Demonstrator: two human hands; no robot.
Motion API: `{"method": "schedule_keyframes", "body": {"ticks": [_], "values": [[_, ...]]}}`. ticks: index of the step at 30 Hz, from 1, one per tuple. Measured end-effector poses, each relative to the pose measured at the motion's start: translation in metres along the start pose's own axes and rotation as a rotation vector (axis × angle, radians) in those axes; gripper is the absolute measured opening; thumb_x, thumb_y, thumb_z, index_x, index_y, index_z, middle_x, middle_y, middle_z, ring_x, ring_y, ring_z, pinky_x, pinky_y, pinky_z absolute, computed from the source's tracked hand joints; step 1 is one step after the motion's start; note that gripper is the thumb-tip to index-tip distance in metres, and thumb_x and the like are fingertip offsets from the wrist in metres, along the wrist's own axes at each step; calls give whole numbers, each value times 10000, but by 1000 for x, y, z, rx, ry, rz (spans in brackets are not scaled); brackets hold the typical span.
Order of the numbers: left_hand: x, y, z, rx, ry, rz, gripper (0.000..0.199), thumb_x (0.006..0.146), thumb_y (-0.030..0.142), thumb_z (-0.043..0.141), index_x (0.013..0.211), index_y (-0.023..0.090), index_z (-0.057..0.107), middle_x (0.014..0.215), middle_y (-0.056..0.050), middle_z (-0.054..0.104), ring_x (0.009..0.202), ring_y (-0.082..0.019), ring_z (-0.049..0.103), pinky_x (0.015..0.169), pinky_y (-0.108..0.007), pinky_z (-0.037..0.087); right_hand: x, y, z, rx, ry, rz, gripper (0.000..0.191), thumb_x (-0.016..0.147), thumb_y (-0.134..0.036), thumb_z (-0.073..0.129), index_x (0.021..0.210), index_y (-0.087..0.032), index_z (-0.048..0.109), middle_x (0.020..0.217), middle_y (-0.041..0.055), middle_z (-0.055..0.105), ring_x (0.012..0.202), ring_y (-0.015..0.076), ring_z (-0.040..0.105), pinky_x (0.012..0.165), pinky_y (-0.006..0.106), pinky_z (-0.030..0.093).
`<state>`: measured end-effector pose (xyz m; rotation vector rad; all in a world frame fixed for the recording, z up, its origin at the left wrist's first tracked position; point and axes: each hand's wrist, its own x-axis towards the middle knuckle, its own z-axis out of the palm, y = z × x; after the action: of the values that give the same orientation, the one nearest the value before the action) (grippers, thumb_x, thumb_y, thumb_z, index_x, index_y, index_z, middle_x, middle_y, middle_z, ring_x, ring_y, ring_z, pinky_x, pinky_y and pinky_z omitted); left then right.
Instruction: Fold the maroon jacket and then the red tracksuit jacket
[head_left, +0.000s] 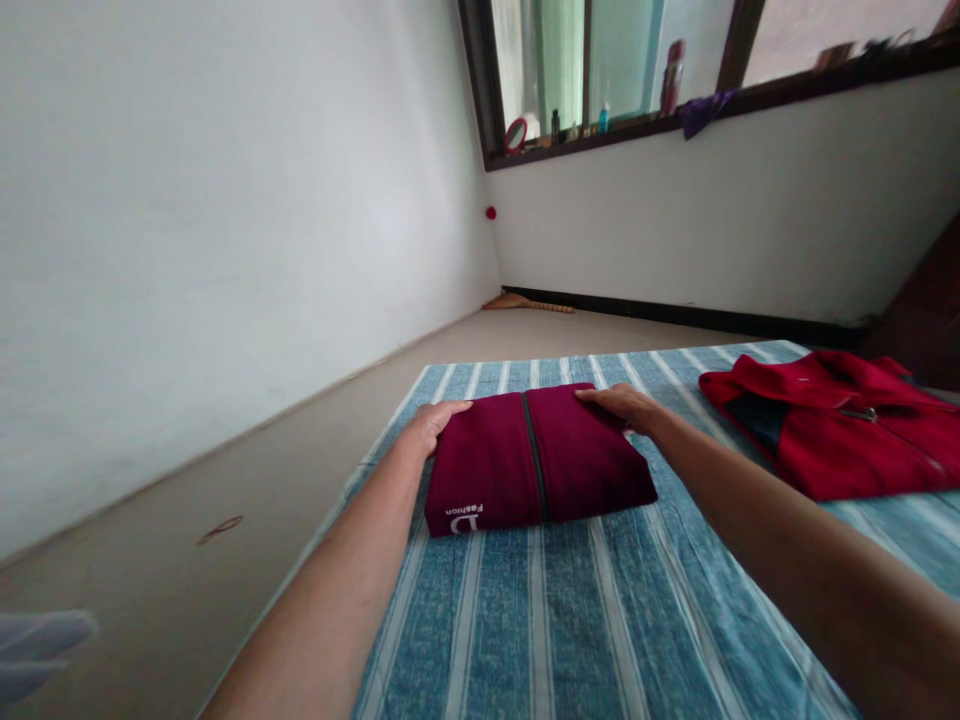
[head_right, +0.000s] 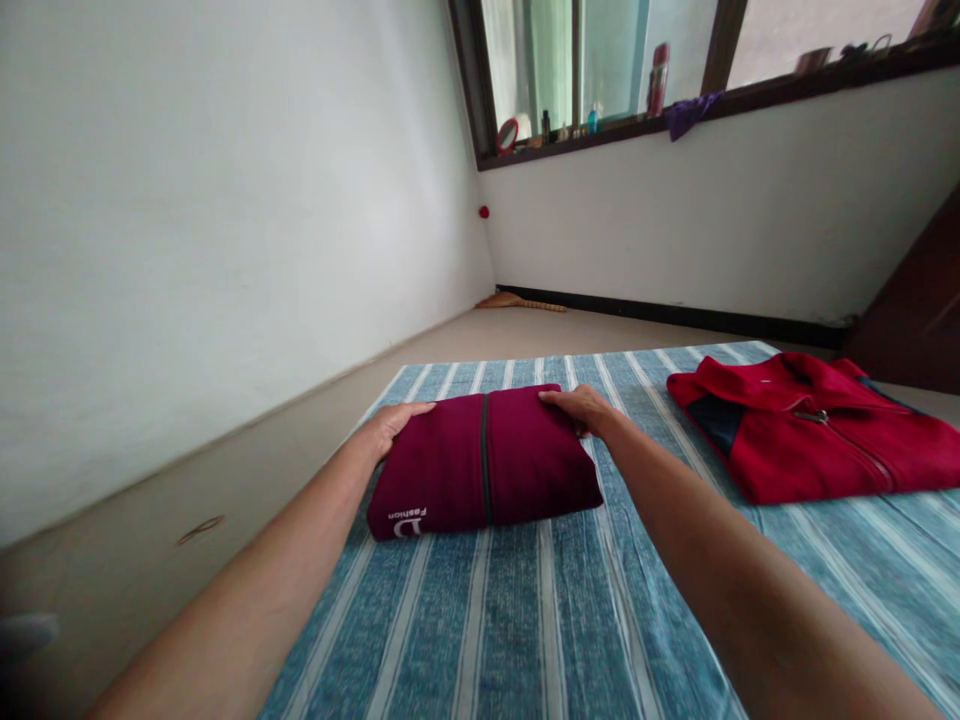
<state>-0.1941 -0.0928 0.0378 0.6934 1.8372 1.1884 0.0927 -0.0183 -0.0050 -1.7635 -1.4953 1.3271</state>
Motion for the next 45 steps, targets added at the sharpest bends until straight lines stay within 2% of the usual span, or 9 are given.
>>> {"method": "schedule_keyframes", "body": {"ticks": [13, 17, 21, 24, 27, 29, 32, 39, 45], "values": [[-24, 20, 2, -81, -95, 37, 270, 451, 108, 795, 672, 122, 641, 531, -78, 659, 499, -279, 646, 538, -426, 555, -10, -8, -8, 427, -122, -9, 100, 704, -173, 656, 751, -152, 570, 678, 27, 642, 561, 130, 581, 542, 253, 501], [-56, 58, -13, -148, -92, 259, 387, 437, 115, 783, 805, 125, 662, 711, -52, 706, 621, -213, 659, 649, -351, 555, -43, -37, -31, 520, -102, -178, 120, 655, -157, 679, 730, -149, 586, 706, 37, 654, 594, 128, 590, 553, 232, 482], [-117, 79, -48, 52, -13, 752, 540, 481, 166, 779, 1007, 161, 657, 852, -1, 694, 800, -177, 647, 796, -269, 505, -99, -49, -59, 505, -131, -543, 302, 590, -166, 722, 880, -155, 637, 882, 48, 692, 801, 182, 634, 719, 279, 505], [-168, 32, -77, 460, 37, 952, 655, 567, 180, 740, 1201, 223, 579, 971, -11, 688, 918, -220, 642, 901, -304, 483, -149, -8, -62, 232, -87, -841, 314, 636, -253, 725, 923, -166, 632, 902, 69, 689, 831, 220, 635, 765, 347, 512], [-206, -58, -95, 765, -68, 1143, 609, 693, 112, 591, 1282, 243, 503, 1130, -53, 647, 1031, -248, 614, 942, -361, 484, -193, 66, -46, -127, -42, -1110, 227, 759, -193, 603, 986, -198, 614, 1056, 95, 659, 972, 227, 611, 833, 364, 496], [-223, -113, -98, 925, -168, 1337, 636, 724, 41, 484, 1327, 240, 448, 1136, -66, 643, 1066, -246, 600, 942, -374, 494, -216, 113, -32, -353, -53, -1197, 242, 806, -112, 480, 965, -223, 624, 1106, 80, 646, 1013, 212, 604, 863, 373, 497], [-238, -156, -94, 1045, -79, 1428, 676, 736, -10, 407, 1381, 187, 366, 1123, -95, 637, 1087, -242, 586, 956, -387, 491, -234, 153, -20, -530, 19, -1272, 360, 840, -69, 379, 1080, -214, 603, 1227, 98, 594, 1145, 206, 549, 918, 372, 491], [-250, -137, -97, 1062, -111, 1342, 682, 690, 31, 497, 1345, 194, 392, 1165, -102, 613, 1095, -252, 578, 960, -412, 490, -241, 151, -31, -600, 49, -1333, 404, 848, -34, 362, 1167, -175, 566, 1259, 142, 577, 1213, 214, 506, 968, 421, 470], [-269, -103, -93, 838, -31, 1323, 393, 808, 218, 570, 1198, 208, 523, 1152, -106, 615, 1081, -242, 584, 941, -382, 498, -256, 129, -33, -450, 160, -1217, 378, 810, -51, 395, 1094, -207, 590, 1212, 101, 609, 1103, 203, 589, 894, 381, 521]]}}
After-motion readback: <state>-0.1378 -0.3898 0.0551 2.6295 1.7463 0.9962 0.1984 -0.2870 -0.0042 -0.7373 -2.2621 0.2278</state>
